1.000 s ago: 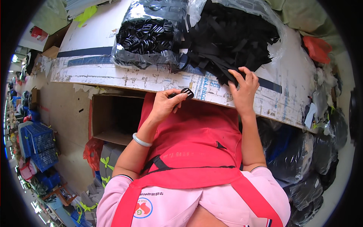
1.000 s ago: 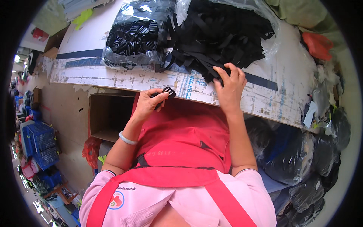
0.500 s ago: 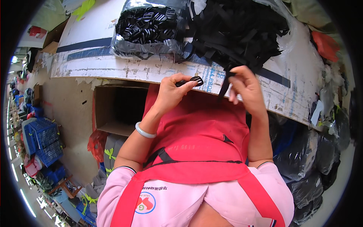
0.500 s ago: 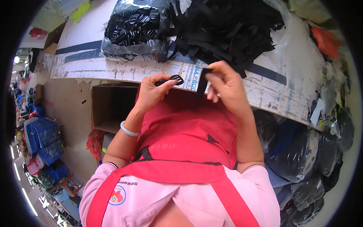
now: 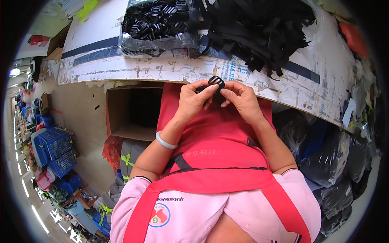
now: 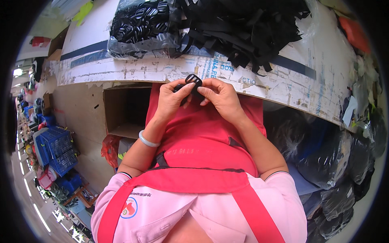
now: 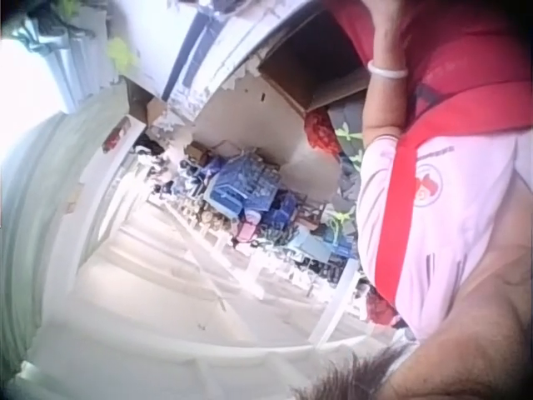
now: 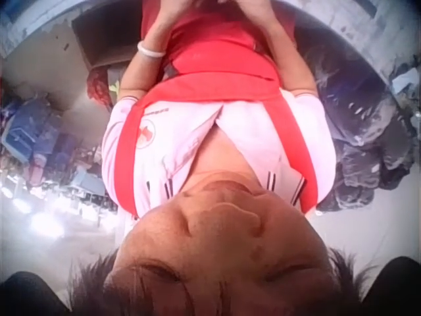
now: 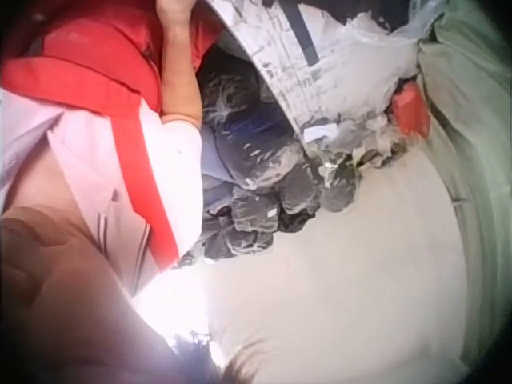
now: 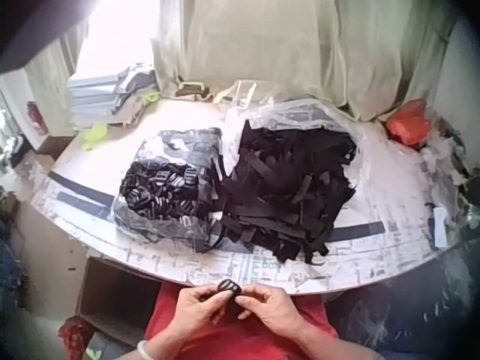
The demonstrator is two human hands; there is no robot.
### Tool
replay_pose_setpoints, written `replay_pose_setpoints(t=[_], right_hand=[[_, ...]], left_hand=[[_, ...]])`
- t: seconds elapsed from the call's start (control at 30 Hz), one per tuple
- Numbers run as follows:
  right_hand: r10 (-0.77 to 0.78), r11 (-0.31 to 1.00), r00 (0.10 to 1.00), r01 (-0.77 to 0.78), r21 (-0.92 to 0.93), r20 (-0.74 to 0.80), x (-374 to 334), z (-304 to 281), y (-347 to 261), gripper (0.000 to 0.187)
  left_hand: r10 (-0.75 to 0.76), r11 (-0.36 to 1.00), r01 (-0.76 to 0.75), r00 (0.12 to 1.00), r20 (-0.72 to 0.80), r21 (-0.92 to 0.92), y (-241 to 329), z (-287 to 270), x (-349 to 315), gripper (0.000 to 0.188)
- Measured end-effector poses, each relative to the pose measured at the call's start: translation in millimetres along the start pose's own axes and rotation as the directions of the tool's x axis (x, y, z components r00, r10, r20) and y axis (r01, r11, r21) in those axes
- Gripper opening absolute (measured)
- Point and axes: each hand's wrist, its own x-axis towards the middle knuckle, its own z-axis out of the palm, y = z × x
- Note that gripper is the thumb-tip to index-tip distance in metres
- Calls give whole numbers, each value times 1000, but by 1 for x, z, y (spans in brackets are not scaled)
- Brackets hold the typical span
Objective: Assembling plastic buckles onto black nylon webbing straps.
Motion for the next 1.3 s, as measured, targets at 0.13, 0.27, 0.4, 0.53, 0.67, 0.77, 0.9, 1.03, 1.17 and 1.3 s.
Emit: replay_pose_setpoints(t=[0.13,0.27,0.4,0.53,0.67,0.77,0.9,1.03,1.17,1.3], right_hand=[[12,989,999,-18,-145,-40,-4,-23,-3,14],[130,979,992,-127,-160,4,-9,-16,-22,16],[166,978,986,-162,-128,16,-5,-5,-16,18],[120,991,992,-122,-57,-35,-5,-3,-7,18],[120,993,992,-120,12,-39,-5,2,-6,17],[131,991,991,-131,11,-34,-4,2,-6,18],[126,991,991,-128,-37,-47,-3,-4,0,16],[121,991,991,-124,-52,-58,-3,-3,-1,16],[122,992,990,-124,-25,-75,-1,-1,-3,15],[136,990,988,-139,-33,-75,0,-4,3,16]], left_hand=[[67,980,-51,994,-82,192,0,-2,3,11],[335,828,-291,942,-8,479,-9,-3,6,8],[422,753,-387,905,60,532,-12,-2,4,12],[457,660,-439,879,138,609,-6,-1,2,14],[530,533,-485,830,173,693,-8,-5,1,16],[540,525,-495,823,179,693,-8,-6,1,17],[536,490,-508,816,214,709,-6,-5,0,17],[537,419,-493,812,230,762,-8,-6,-1,17],[534,380,-483,811,240,789,-8,-7,-2,16],[502,413,-472,832,237,779,-10,-8,-1,16]])
